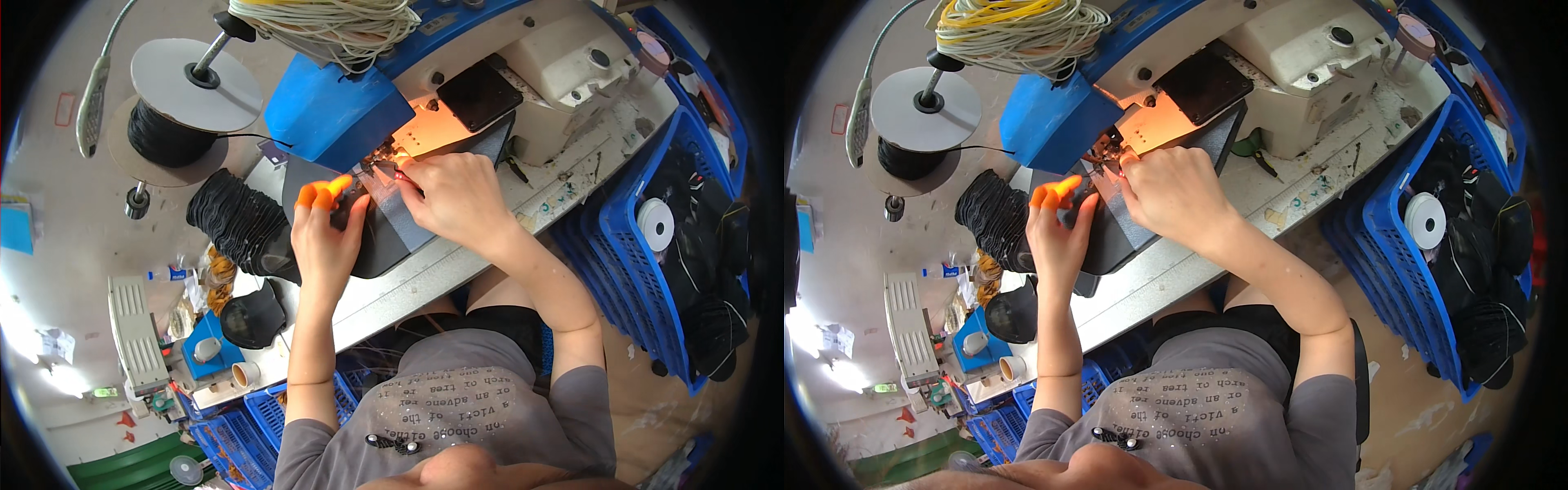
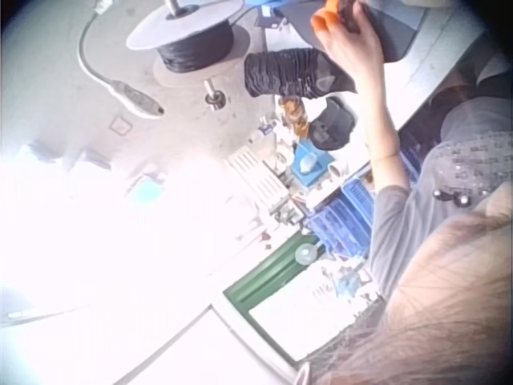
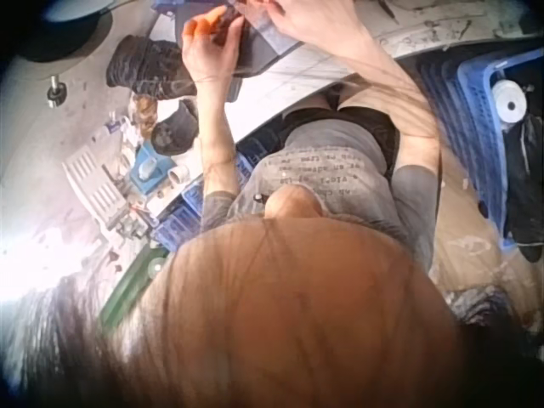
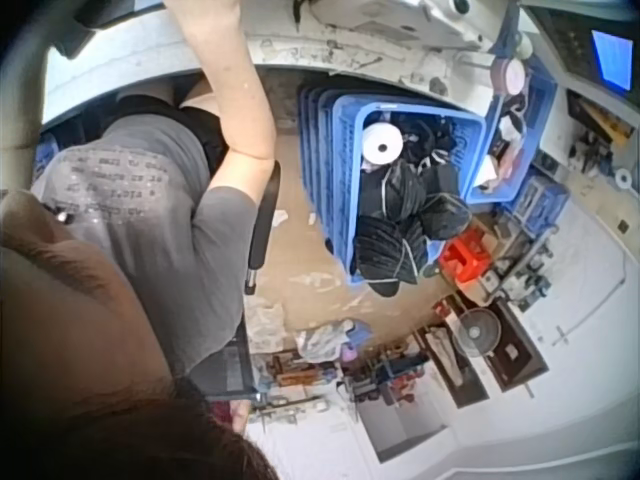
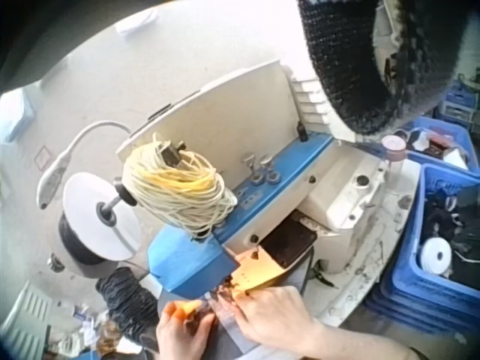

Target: The person loads a spool of black thread onto a sewing machine and then sews black fabric pieces, likely face masks, using the machine. They guide the fabric under the needle, cut threads with scissors, and stack the finished pieces on the table.

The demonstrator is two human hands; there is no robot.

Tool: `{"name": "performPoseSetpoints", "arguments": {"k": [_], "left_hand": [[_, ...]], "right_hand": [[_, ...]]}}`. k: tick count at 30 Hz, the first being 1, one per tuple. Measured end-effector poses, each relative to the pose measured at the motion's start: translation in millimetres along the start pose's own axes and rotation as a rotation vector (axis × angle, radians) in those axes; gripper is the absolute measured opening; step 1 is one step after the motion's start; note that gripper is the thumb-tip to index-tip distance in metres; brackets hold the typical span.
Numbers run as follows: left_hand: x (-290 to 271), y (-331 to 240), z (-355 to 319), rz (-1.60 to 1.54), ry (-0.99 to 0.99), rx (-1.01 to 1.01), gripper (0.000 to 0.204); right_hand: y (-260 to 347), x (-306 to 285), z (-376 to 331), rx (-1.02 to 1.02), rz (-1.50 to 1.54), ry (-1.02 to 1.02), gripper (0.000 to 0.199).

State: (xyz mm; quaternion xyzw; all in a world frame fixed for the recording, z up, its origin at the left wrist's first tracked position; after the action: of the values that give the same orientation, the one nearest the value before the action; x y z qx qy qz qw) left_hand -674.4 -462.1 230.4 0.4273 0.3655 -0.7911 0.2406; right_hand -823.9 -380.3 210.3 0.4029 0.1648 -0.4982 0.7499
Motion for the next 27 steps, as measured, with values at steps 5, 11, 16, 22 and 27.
{"name": "performPoseSetpoints", "arguments": {"k": [5, 11, 16, 22, 27], "left_hand": [[16, 1, 18, 0.102, -0.08, 0.035, 0.027], [14, 0, 10, -0.024, 0.016, -0.065, 0.022], [15, -6, -1, -0.035, -0.014, 0.046, 0.021], [13, -16, -6, 0.064, 0.032, 0.122, 0.024], [15, -14, -6, 0.096, 0.032, 0.135, 0.025]], "right_hand": [[0, -2, 0, -0.005, 0.011, 0.005, 0.013], [-4, -1, 0, -0.003, 0.038, 0.047, 0.011], [-4, 0, -1, -0.024, 0.072, 0.058, 0.01], [-3, 0, 0, -0.053, 0.079, 0.042, 0.009], [-3, -3, 0, -0.002, 0.087, 0.069, 0.012]]}}
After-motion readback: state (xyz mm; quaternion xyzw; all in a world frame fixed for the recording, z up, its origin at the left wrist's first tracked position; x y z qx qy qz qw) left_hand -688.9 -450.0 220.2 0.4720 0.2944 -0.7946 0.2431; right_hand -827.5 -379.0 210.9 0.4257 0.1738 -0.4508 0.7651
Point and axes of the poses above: each hand's wrist, its own z-axis towards the middle knuckle, its own x-axis out of the palm, y = z × x, the point moved 6 cm from there along z, towards the middle knuckle, and after that the axes turned 11 degrees about -x, right-handed, at the moved point
